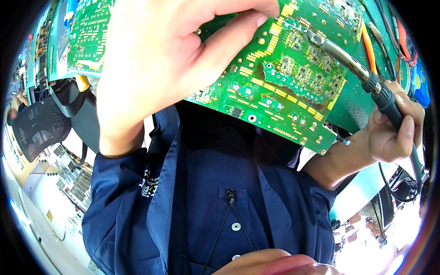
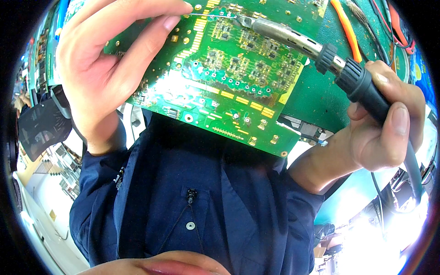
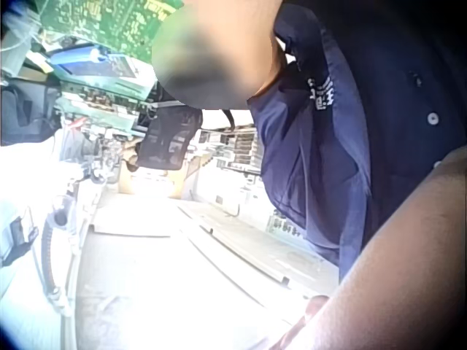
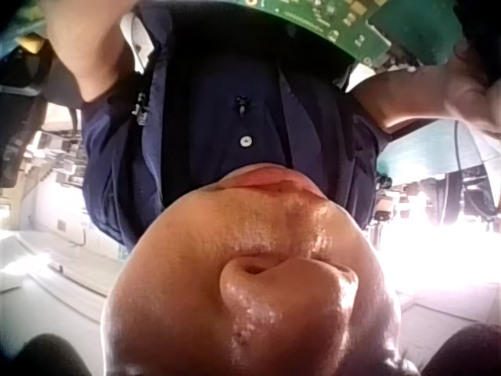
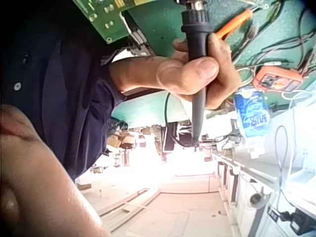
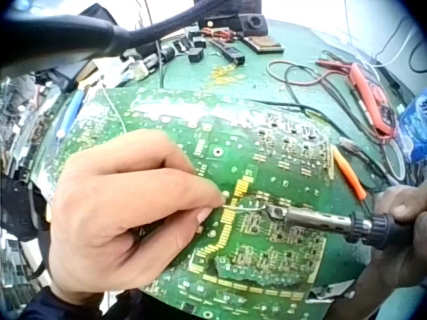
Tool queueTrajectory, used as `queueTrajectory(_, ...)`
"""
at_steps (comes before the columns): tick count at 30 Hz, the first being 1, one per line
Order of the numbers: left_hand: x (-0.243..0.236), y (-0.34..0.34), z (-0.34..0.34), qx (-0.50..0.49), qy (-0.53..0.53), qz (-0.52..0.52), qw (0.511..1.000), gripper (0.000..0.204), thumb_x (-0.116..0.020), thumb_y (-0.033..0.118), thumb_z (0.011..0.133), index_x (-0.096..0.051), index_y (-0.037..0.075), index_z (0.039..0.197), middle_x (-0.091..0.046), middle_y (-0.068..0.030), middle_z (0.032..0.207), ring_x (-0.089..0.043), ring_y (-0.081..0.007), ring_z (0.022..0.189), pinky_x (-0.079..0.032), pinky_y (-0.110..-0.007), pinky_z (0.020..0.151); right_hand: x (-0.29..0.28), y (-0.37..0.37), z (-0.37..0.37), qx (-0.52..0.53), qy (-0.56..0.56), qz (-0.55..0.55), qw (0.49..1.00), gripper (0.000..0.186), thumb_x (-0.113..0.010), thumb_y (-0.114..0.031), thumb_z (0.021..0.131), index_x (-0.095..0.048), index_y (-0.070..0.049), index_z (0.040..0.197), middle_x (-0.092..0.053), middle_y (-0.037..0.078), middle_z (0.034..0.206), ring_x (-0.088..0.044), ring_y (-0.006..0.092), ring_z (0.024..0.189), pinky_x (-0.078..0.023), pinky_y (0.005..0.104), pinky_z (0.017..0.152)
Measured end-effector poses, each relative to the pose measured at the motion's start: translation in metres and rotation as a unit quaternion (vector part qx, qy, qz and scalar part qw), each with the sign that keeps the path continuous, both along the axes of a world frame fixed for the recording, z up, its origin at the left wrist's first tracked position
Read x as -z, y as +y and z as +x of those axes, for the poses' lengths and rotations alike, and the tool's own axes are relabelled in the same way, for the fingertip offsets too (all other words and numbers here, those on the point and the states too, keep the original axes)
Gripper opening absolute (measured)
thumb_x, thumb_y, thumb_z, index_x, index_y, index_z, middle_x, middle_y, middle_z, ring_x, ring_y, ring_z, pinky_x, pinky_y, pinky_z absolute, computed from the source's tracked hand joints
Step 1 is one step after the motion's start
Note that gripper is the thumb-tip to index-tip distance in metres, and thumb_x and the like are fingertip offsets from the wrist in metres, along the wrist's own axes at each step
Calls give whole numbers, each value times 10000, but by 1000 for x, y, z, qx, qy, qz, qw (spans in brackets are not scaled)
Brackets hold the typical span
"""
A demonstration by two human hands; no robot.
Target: The person uses a soldering iron and a blue solder sucker to remove solder from a large green circuit board, heating the joints and then applying the suction tool to extract the molten solder.
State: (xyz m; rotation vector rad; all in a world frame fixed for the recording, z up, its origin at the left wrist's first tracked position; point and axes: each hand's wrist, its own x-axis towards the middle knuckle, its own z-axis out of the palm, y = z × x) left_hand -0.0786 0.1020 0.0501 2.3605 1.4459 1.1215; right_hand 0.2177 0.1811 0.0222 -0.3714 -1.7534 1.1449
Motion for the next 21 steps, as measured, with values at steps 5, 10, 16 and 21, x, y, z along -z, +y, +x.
queueTrajectory(5,7,0,2,-1,-56,0,998,148,-671,-51,662,-670,4,799,-589,-100,716,-585,-205,564,-443,-286,489,0,1,0,-20,-1,10,1000,343,-425,-195,823,-580,83,951,-528,174,590,-439,148,460,-349,299,479)
queueTrajectory(10,-2,1,2,3,-5,-3,1000,136,-666,-47,658,-667,0,786,-595,-101,712,-588,-200,555,-444,-282,481,-2,0,0,-5,-24,20,1000,346,-429,-197,823,-581,83,959,-523,163,583,-441,148,464,-338,296,473)
queueTrajectory(16,-1,-1,3,-7,-11,1,1000,131,-659,-39,656,-667,1,781,-595,-103,706,-592,-205,562,-447,-284,486,-5,1,-3,9,-26,10,1000,351,-446,-204,824,-593,85,960,-499,137,536,-428,140,459,-323,293,468)
queueTrajectory(21,5,2,-4,6,-10,10,1000,136,-657,-39,654,-666,-1,784,-592,-103,706,-589,-209,567,-445,-287,489,-6,4,-2,-21,-26,8,999,356,-450,-214,832,-601,83,959,-486,125,525,-414,132,457,-319,289,472)
